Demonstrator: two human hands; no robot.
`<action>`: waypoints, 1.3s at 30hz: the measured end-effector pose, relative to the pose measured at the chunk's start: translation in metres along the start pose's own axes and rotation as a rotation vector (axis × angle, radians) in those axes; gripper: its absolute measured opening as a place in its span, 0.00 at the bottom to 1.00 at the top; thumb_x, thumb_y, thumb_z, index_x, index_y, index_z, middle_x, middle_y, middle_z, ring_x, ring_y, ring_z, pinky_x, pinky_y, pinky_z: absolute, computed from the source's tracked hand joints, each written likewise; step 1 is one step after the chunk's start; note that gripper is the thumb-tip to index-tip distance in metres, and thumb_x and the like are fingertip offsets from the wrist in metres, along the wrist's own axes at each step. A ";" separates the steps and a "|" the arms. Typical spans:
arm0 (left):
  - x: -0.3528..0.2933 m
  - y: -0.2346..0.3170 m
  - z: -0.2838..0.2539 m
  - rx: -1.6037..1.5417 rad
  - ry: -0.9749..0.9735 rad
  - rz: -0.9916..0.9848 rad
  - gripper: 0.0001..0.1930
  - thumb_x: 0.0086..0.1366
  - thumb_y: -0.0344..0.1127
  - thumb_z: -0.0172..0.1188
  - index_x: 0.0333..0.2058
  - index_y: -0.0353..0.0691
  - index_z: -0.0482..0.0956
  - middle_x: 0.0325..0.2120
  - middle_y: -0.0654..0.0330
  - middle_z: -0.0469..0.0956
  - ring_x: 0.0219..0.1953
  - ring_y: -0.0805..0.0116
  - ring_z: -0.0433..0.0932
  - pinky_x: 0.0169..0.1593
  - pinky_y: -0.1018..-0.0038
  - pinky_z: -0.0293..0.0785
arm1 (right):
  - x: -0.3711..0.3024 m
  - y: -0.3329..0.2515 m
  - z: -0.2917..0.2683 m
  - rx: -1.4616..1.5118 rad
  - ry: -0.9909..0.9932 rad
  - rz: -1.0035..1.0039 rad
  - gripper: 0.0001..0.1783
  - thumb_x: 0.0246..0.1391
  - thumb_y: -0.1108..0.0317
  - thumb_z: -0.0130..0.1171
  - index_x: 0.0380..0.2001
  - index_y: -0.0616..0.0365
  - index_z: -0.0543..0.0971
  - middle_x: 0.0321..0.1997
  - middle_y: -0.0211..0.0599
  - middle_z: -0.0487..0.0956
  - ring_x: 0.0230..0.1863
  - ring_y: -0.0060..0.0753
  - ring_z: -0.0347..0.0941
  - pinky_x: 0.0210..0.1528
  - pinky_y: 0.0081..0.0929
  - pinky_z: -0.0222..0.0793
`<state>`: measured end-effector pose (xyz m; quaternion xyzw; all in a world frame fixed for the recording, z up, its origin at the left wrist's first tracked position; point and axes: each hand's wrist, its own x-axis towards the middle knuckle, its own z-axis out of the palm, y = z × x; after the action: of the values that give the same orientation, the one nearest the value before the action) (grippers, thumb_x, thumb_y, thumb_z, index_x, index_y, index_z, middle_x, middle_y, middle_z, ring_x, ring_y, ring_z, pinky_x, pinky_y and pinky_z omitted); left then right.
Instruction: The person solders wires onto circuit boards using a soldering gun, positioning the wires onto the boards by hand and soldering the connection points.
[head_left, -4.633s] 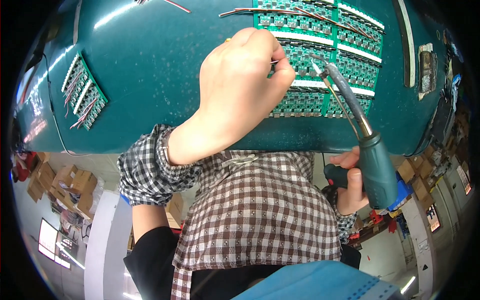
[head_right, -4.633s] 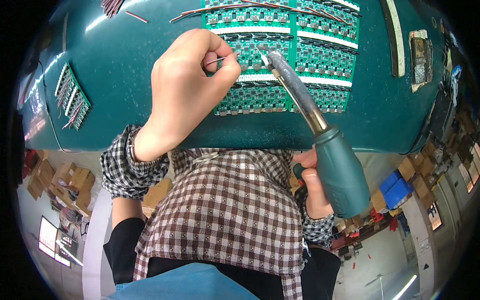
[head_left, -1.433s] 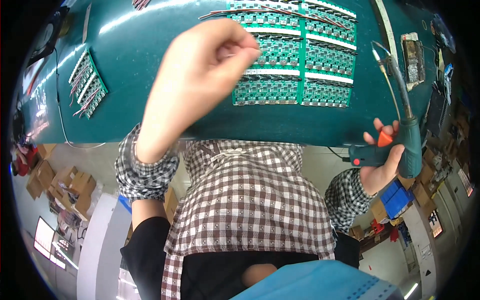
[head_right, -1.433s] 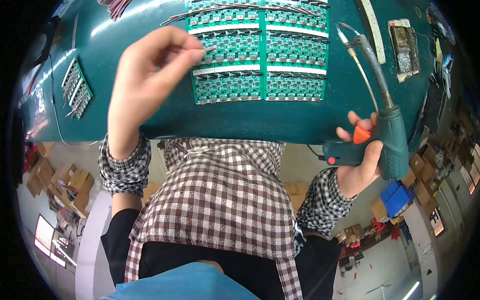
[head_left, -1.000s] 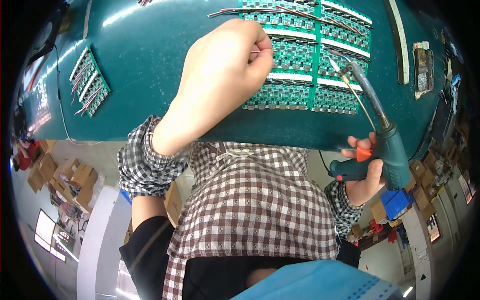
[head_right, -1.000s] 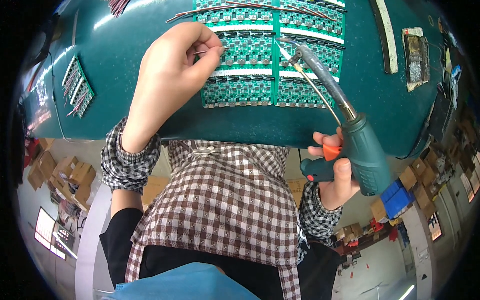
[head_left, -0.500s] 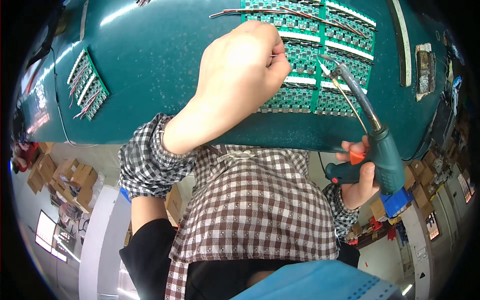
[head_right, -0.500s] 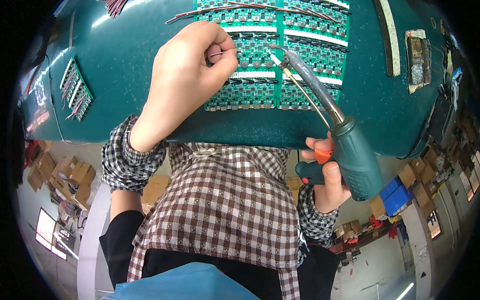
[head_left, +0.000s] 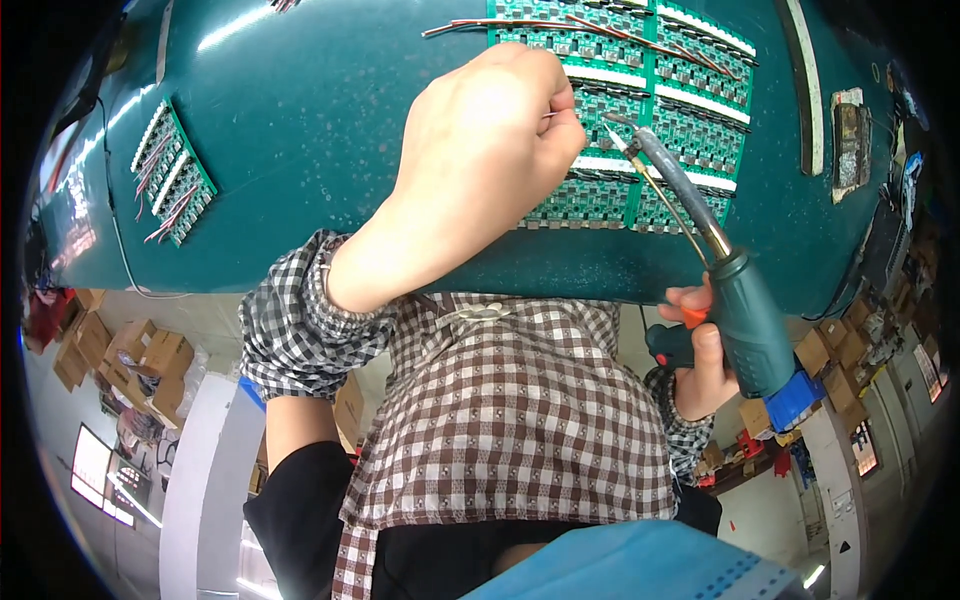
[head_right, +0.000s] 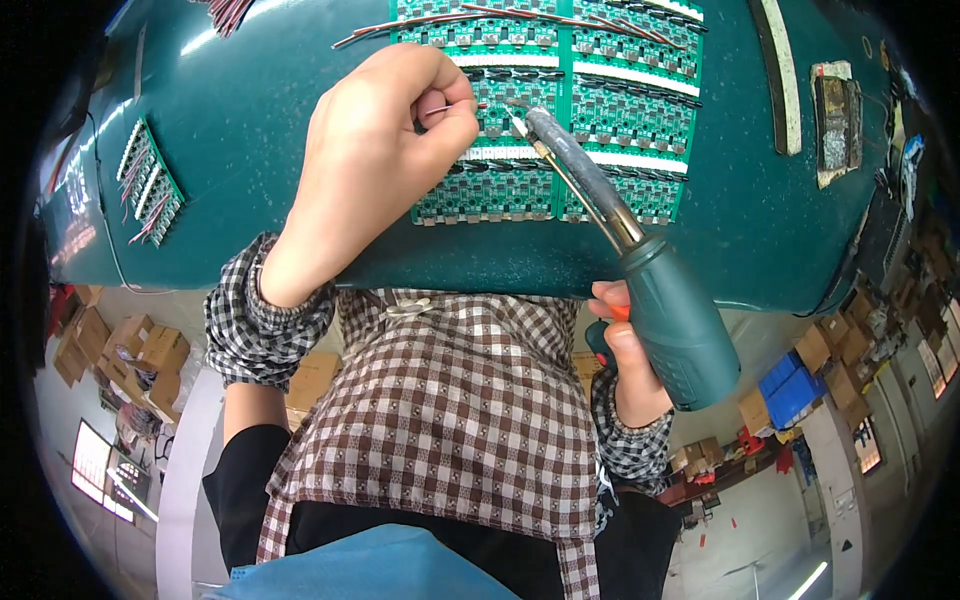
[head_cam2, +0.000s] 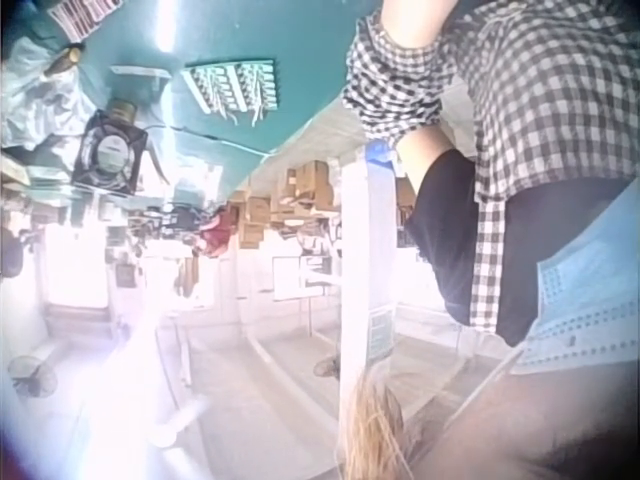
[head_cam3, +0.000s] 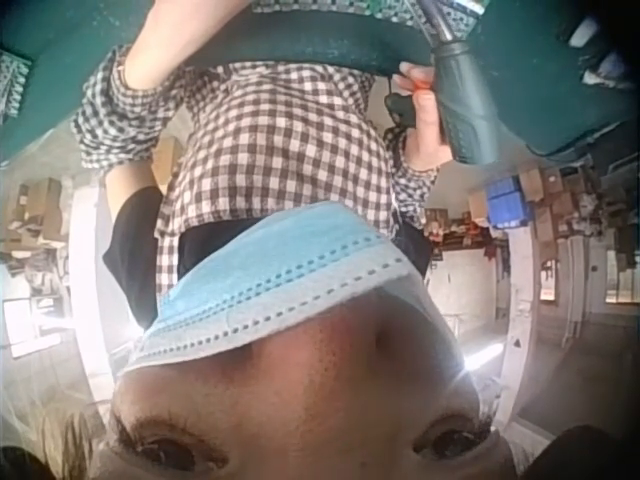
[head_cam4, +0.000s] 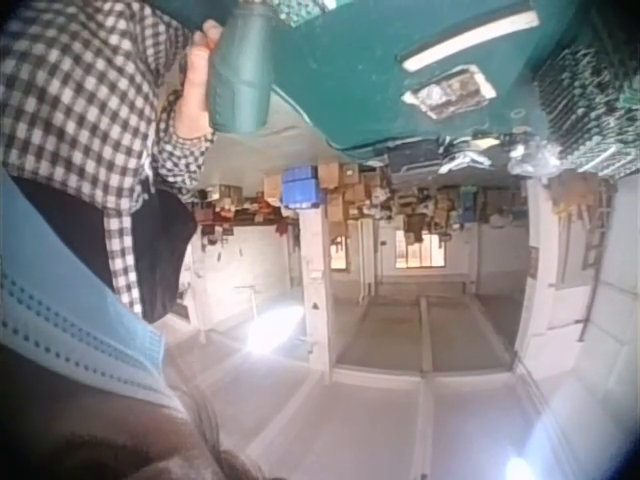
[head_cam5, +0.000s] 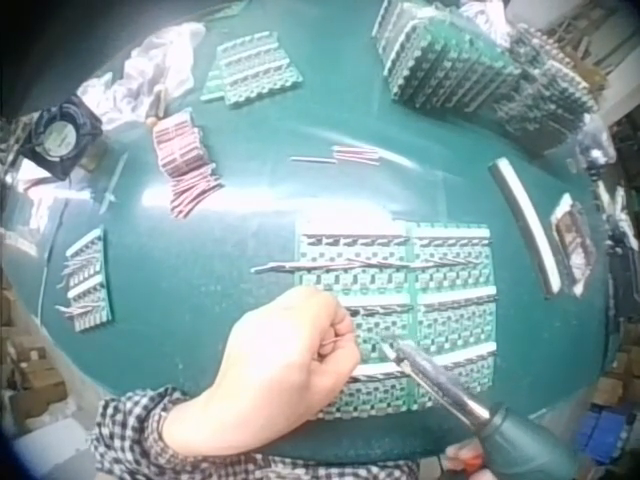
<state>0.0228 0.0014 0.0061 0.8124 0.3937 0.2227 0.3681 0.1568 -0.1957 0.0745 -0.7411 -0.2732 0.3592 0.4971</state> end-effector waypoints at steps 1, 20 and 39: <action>0.000 0.000 0.000 -0.004 -0.003 -0.001 0.03 0.47 0.27 0.58 0.22 0.37 0.72 0.18 0.61 0.70 0.19 0.69 0.70 0.24 0.75 0.68 | 0.000 0.001 0.001 -0.005 -0.002 -0.015 0.25 0.52 0.63 0.55 0.46 0.76 0.67 0.36 0.50 0.74 0.34 0.42 0.75 0.30 0.32 0.78; 0.007 0.003 0.004 0.004 0.000 0.027 0.04 0.47 0.27 0.58 0.22 0.38 0.72 0.17 0.60 0.69 0.20 0.66 0.70 0.24 0.73 0.67 | 0.009 -0.003 0.002 -0.073 -0.023 -0.025 0.19 0.51 0.66 0.57 0.40 0.73 0.71 0.32 0.47 0.75 0.29 0.37 0.75 0.30 0.30 0.77; 0.005 0.005 0.005 0.011 0.003 0.039 0.04 0.46 0.26 0.58 0.22 0.37 0.72 0.18 0.59 0.70 0.19 0.66 0.70 0.24 0.73 0.67 | 0.005 -0.007 0.003 -0.115 -0.029 -0.019 0.17 0.50 0.66 0.57 0.38 0.71 0.72 0.32 0.47 0.76 0.30 0.36 0.75 0.33 0.30 0.76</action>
<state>0.0316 0.0016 0.0068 0.8215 0.3795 0.2289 0.3588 0.1573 -0.1882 0.0786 -0.7607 -0.3075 0.3488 0.4529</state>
